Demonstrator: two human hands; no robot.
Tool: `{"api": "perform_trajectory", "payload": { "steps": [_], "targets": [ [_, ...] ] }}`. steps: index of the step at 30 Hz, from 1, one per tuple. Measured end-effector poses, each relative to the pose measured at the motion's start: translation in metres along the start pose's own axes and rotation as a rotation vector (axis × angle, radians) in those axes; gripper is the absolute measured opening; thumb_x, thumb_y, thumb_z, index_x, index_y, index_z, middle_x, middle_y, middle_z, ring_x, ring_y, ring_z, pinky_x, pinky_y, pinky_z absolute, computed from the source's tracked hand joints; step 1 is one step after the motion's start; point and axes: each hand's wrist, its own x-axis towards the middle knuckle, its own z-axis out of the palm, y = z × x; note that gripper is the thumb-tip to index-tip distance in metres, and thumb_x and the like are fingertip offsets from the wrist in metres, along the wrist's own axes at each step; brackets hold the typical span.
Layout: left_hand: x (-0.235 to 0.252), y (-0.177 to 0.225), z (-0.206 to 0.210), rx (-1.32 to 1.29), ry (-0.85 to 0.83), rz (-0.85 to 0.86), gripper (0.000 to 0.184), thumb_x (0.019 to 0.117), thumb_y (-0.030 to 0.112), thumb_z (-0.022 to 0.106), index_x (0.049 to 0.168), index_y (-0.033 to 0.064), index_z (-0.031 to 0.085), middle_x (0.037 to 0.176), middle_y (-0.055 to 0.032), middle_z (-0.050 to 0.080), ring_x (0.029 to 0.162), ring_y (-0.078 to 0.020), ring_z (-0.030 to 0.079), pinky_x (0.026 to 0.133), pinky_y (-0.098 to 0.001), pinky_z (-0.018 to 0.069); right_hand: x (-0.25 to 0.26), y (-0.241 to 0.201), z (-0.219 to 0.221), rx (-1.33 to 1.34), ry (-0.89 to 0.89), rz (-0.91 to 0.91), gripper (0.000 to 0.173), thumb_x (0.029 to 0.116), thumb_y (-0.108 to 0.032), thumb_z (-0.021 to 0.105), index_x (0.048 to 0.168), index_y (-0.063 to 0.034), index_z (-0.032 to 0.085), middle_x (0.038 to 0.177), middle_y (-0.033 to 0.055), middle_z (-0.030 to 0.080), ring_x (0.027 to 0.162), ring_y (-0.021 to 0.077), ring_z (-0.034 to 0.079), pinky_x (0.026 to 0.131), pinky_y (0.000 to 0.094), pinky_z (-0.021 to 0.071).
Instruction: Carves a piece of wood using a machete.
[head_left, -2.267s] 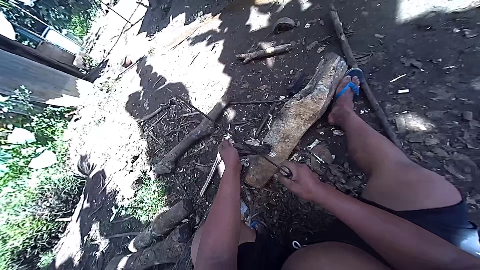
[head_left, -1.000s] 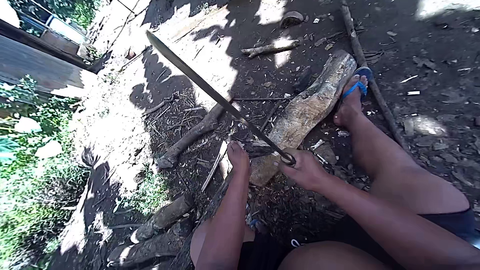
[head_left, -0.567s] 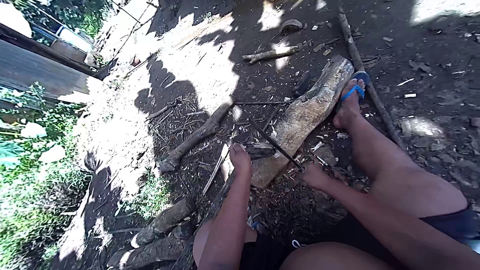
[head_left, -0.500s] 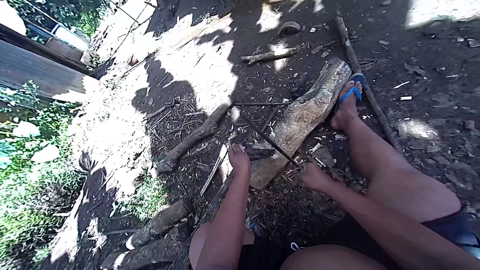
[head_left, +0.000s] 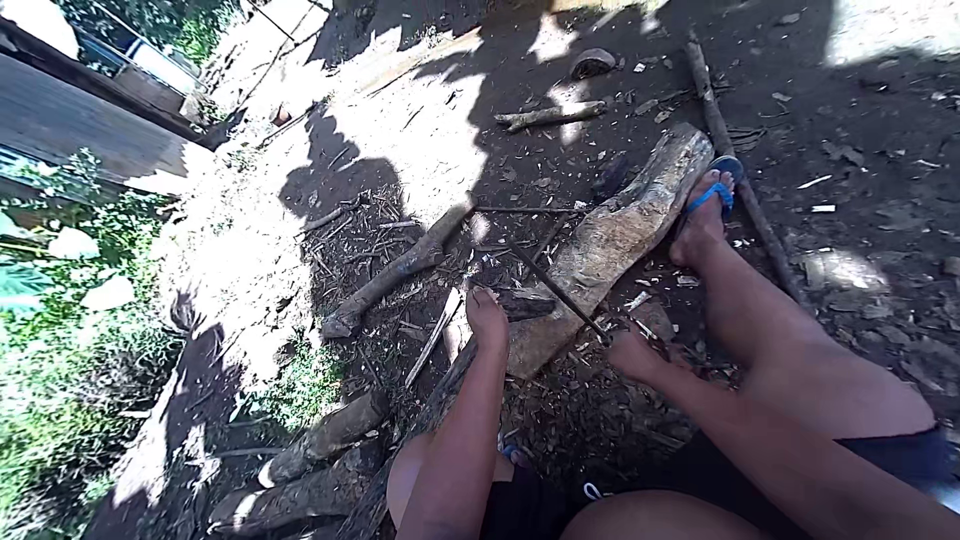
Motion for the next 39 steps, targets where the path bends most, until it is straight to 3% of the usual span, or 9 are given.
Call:
{"api": "perform_trajectory", "payload": {
  "steps": [4, 11, 14, 17, 19, 24, 30, 35, 39],
  "targets": [
    [-0.001, -0.001, -0.001, -0.001, -0.010, 0.025, 0.039, 0.1136, 0.025, 0.031, 0.114, -0.0008, 0.061, 0.096, -0.0136, 0.062, 0.090, -0.0202, 0.061, 0.084, -0.0410, 0.0520, -0.033, -0.029, -0.017, 0.090, 0.071, -0.196, 0.032, 0.0919, -0.036, 0.069, 0.104, -0.0070, 0.067, 0.084, 0.0136, 0.066, 0.078, 0.0319, 0.065, 0.072, 0.0586, 0.0531],
    [-0.001, -0.004, 0.000, 0.007, 0.001, 0.063, 0.038, 0.1133, 0.025, 0.031, 0.108, 0.0017, 0.061, 0.088, -0.0097, 0.059, 0.082, -0.0177, 0.060, 0.079, -0.0396, 0.0518, -0.081, -0.109, -0.070, 0.436, 0.372, -0.707, 0.021, 0.0960, -0.036, 0.068, 0.096, -0.0148, 0.066, 0.071, -0.0040, 0.061, 0.062, 0.0042, 0.057, 0.060, 0.0266, 0.0506],
    [0.000, -0.003, -0.002, 0.033, 0.007, 0.036, 0.039, 0.1135, 0.026, 0.031, 0.109, 0.0013, 0.061, 0.090, -0.0115, 0.060, 0.084, -0.0194, 0.061, 0.080, -0.0409, 0.0518, -0.037, -0.061, -0.040, 0.229, 0.244, -0.445, 0.027, 0.0959, -0.037, 0.067, 0.101, -0.0102, 0.065, 0.075, 0.0046, 0.060, 0.066, 0.0180, 0.059, 0.064, 0.0421, 0.0512],
    [-0.003, -0.002, -0.001, 0.017, -0.001, 0.012, 0.042, 0.1139, 0.027, 0.030, 0.117, 0.0001, 0.062, 0.098, -0.0143, 0.063, 0.091, -0.0209, 0.062, 0.084, -0.0419, 0.0522, -0.003, -0.004, -0.004, -0.001, 0.016, -0.056, 0.035, 0.0928, -0.031, 0.069, 0.107, 0.0009, 0.067, 0.099, 0.0241, 0.069, 0.092, 0.0419, 0.069, 0.082, 0.0656, 0.0538],
    [-0.004, -0.002, -0.002, 0.013, -0.006, 0.024, 0.041, 0.1138, 0.026, 0.030, 0.118, -0.0001, 0.061, 0.097, -0.0139, 0.062, 0.090, -0.0202, 0.062, 0.083, -0.0409, 0.0522, -0.009, -0.001, 0.003, -0.009, -0.015, 0.017, 0.033, 0.0930, -0.029, 0.068, 0.107, 0.0008, 0.066, 0.101, 0.0236, 0.069, 0.093, 0.0409, 0.070, 0.081, 0.0642, 0.0546],
    [-0.008, -0.015, -0.005, -0.008, -0.050, 0.009, 0.043, 0.1139, 0.027, 0.029, 0.120, -0.0006, 0.061, 0.102, -0.0159, 0.064, 0.094, -0.0225, 0.062, 0.085, -0.0436, 0.0525, -0.009, 0.015, 0.012, 0.242, -0.034, 0.035, 0.034, 0.0901, -0.030, 0.073, 0.103, -0.0010, 0.063, 0.078, 0.0151, 0.062, 0.060, 0.0272, 0.060, 0.057, 0.0500, 0.0532],
    [-0.036, -0.007, -0.012, -0.415, -0.247, -0.509, 0.052, 0.1116, 0.046, 0.030, 0.146, 0.0113, 0.048, 0.140, -0.0233, 0.056, 0.117, -0.0435, 0.064, 0.083, -0.0676, 0.0576, -0.013, 0.017, 0.009, 0.409, -0.101, 0.102, 0.028, 0.0922, -0.024, 0.073, 0.105, -0.0031, 0.059, 0.064, 0.0069, 0.054, 0.045, 0.0178, 0.051, 0.045, 0.0372, 0.0507],
    [-0.044, -0.016, -0.014, -0.641, -0.489, -0.656, 0.044, 0.1061, 0.035, 0.038, 0.138, 0.0062, 0.048, 0.133, -0.0250, 0.060, 0.116, -0.0466, 0.063, 0.086, -0.0704, 0.0544, -0.007, 0.020, 0.014, 0.367, -0.075, 0.100, 0.032, 0.0906, -0.025, 0.074, 0.107, -0.0032, 0.058, 0.065, 0.0088, 0.056, 0.045, 0.0191, 0.053, 0.045, 0.0385, 0.0514],
    [-0.052, -0.046, 0.005, -0.549, -0.688, -0.732, 0.060, 0.1053, 0.056, 0.031, 0.142, 0.0110, 0.048, 0.122, -0.0238, 0.064, 0.102, -0.0426, 0.067, 0.080, -0.0620, 0.0569, -0.009, 0.018, 0.013, 0.385, -0.076, 0.113, 0.030, 0.0904, -0.024, 0.074, 0.104, -0.0036, 0.057, 0.064, 0.0077, 0.055, 0.045, 0.0184, 0.052, 0.045, 0.0379, 0.0514]
  ]
}}
